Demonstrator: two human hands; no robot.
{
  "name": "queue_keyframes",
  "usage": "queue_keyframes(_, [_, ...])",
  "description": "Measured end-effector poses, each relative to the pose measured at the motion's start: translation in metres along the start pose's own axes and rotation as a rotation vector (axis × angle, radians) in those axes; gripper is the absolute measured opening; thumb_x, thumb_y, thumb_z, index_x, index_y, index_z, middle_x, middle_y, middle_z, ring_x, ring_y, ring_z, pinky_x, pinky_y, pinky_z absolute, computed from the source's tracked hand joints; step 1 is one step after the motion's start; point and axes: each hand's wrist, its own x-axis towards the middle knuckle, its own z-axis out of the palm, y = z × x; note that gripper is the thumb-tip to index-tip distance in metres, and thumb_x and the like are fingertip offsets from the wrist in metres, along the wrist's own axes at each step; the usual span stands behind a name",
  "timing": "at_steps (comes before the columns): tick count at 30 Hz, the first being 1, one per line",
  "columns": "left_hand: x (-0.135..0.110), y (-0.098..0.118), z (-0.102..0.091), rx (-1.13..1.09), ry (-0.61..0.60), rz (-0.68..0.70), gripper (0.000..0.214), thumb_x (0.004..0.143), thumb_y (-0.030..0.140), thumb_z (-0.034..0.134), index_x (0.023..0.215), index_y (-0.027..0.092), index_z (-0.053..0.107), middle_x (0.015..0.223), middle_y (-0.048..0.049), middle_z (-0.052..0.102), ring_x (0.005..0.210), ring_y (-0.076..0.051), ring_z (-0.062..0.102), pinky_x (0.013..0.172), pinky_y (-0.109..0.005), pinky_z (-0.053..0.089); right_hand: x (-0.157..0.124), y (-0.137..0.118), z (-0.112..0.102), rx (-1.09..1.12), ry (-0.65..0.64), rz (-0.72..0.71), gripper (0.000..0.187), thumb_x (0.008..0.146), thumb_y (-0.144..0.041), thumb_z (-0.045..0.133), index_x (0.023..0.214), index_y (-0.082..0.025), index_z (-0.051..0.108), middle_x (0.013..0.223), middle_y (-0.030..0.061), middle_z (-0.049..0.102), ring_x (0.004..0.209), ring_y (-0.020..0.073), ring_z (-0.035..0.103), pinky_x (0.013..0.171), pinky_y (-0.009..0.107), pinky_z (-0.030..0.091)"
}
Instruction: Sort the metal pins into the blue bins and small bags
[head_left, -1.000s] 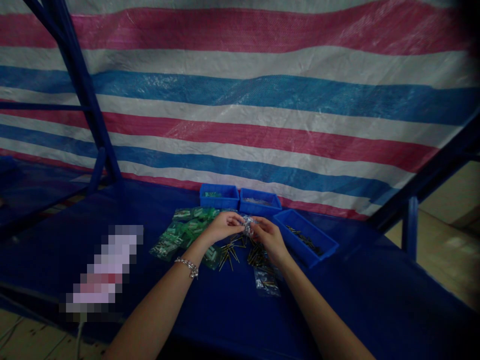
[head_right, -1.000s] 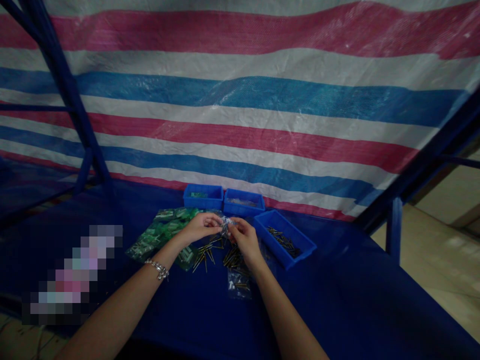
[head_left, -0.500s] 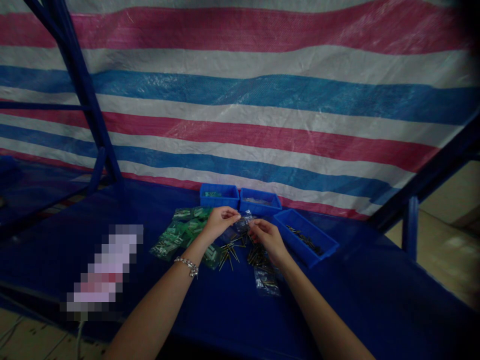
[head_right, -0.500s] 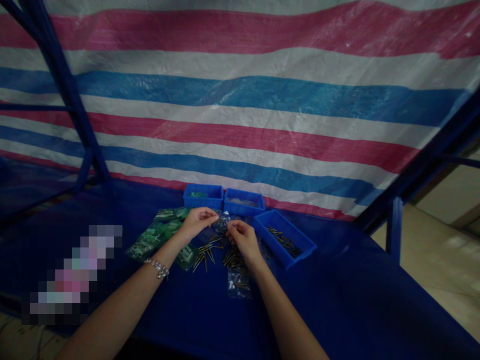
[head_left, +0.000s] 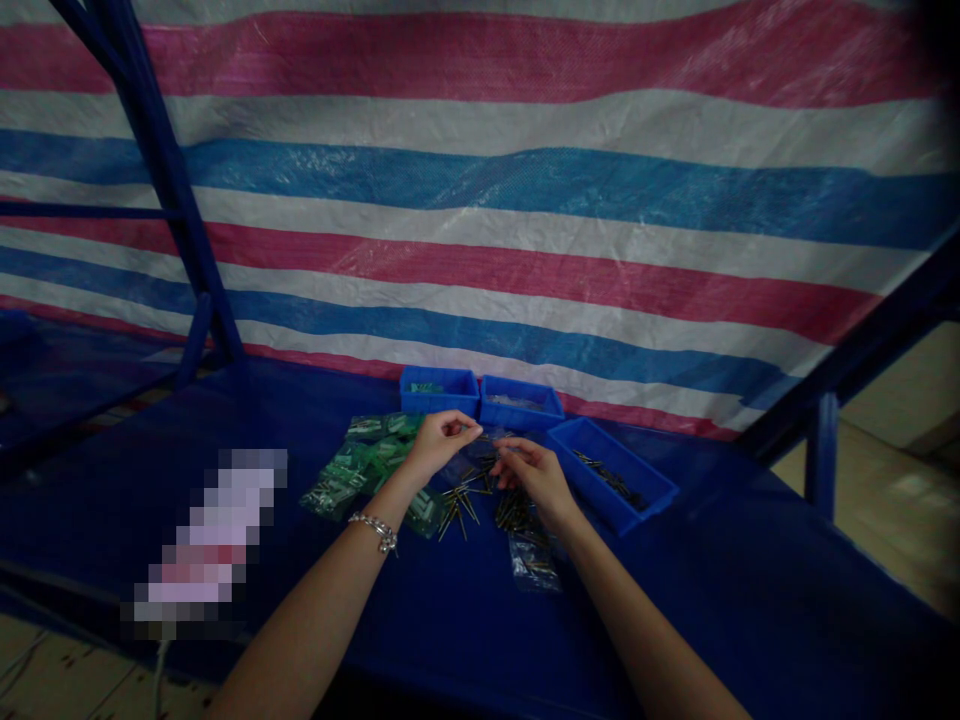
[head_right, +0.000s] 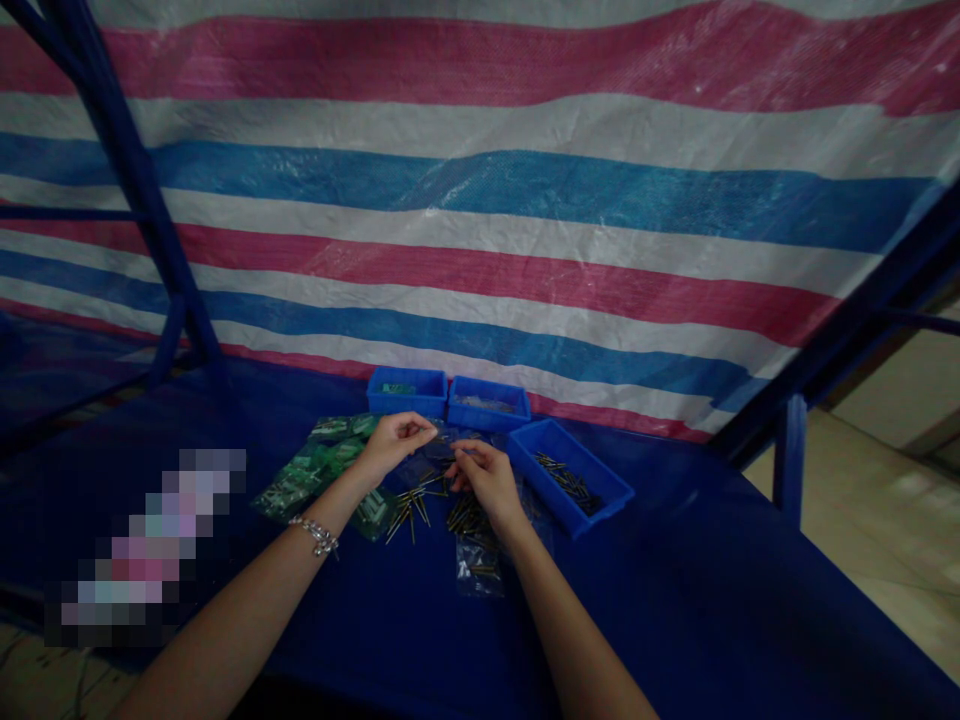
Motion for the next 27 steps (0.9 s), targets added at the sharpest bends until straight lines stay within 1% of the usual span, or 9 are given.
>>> queue_keyframes(6, [-0.001, 0.003, 0.001, -0.028, -0.02, -0.042, 0.028, 0.067, 0.037, 0.062, 0.074, 0.01, 0.059, 0.054, 0.0006, 0.049, 0.049, -0.006, 0.04, 0.043, -0.016, 0.027, 0.0, 0.001, 0.001, -0.011, -0.021, 0.015, 0.036, 0.067, -0.044, 0.059, 0.085, -0.014, 0.056, 0.056, 0.0013, 0.062, 0.039, 0.0101, 0.053, 0.04, 0.019, 0.033])
queue_keyframes(9, [-0.002, 0.006, 0.001, -0.052, -0.038, -0.057, 0.028, 0.067, 0.037, 0.062, 0.075, 0.01, 0.058, 0.052, 0.0011, 0.049, 0.048, -0.007, 0.042, 0.045, -0.017, 0.031, 0.0, 0.002, 0.0, -0.007, -0.006, 0.001, 0.034, 0.067, -0.043, 0.059, 0.085, -0.014, 0.057, 0.062, 0.003, 0.064, 0.041, 0.0101, 0.054, 0.041, 0.019, 0.033])
queue_keyframes(12, [-0.002, 0.007, 0.0, -0.074, -0.07, -0.064, 0.03, 0.069, 0.038, 0.06, 0.077, 0.01, 0.058, 0.055, -0.0004, 0.052, 0.05, -0.008, 0.046, 0.047, -0.018, 0.033, 0.0, 0.001, -0.001, 0.003, 0.02, -0.037, 0.032, 0.067, -0.041, 0.059, 0.085, -0.015, 0.058, 0.075, 0.0063, 0.066, 0.049, 0.0123, 0.058, 0.042, 0.019, 0.034])
queue_keyframes(16, [-0.003, 0.008, -0.001, -0.059, -0.135, -0.077, 0.033, 0.074, 0.042, 0.053, 0.075, 0.01, 0.058, 0.069, -0.0053, 0.059, 0.054, -0.008, 0.05, 0.047, -0.017, 0.033, -0.002, -0.003, -0.002, -0.003, 0.058, -0.082, 0.031, 0.068, -0.04, 0.058, 0.088, -0.016, 0.06, 0.087, 0.0082, 0.066, 0.065, 0.018, 0.062, 0.046, 0.021, 0.039])
queue_keyframes(19, [-0.003, 0.007, 0.0, -0.056, -0.131, -0.071, 0.026, 0.071, 0.036, 0.058, 0.074, 0.01, 0.057, 0.07, -0.0052, 0.06, 0.054, -0.008, 0.051, 0.048, -0.018, 0.035, -0.004, -0.008, -0.002, -0.011, 0.083, -0.106, 0.031, 0.069, -0.041, 0.056, 0.089, -0.017, 0.062, 0.089, 0.0078, 0.065, 0.073, 0.0207, 0.062, 0.047, 0.023, 0.04])
queue_keyframes(22, [-0.003, 0.004, 0.001, -0.096, -0.127, -0.067, 0.021, 0.066, 0.027, 0.063, 0.075, 0.01, 0.053, 0.069, -0.0038, 0.059, 0.055, -0.009, 0.052, 0.053, -0.019, 0.039, -0.004, -0.009, -0.001, -0.027, 0.085, -0.122, 0.03, 0.069, -0.042, 0.057, 0.088, -0.018, 0.061, 0.084, 0.0068, 0.066, 0.074, 0.0208, 0.062, 0.048, 0.023, 0.041])
queue_keyframes(24, [-0.003, 0.002, 0.001, -0.129, -0.125, -0.068, 0.024, 0.064, 0.024, 0.064, 0.079, 0.011, 0.05, 0.069, -0.003, 0.059, 0.056, -0.009, 0.053, 0.055, -0.02, 0.041, -0.004, -0.008, 0.0, -0.041, 0.093, -0.128, 0.03, 0.068, -0.042, 0.059, 0.085, -0.017, 0.06, 0.079, 0.0067, 0.066, 0.072, 0.0203, 0.061, 0.047, 0.022, 0.04])
queue_keyframes(27, [-0.002, 0.001, 0.002, -0.145, -0.113, -0.065, 0.03, 0.063, 0.021, 0.065, 0.085, 0.012, 0.046, 0.069, -0.0023, 0.059, 0.057, -0.01, 0.054, 0.056, -0.021, 0.042, -0.002, -0.007, 0.001, -0.034, 0.111, -0.14, 0.031, 0.065, -0.042, 0.062, 0.081, -0.017, 0.053, 0.077, 0.0066, 0.065, 0.066, 0.0188, 0.061, 0.045, 0.022, 0.039])
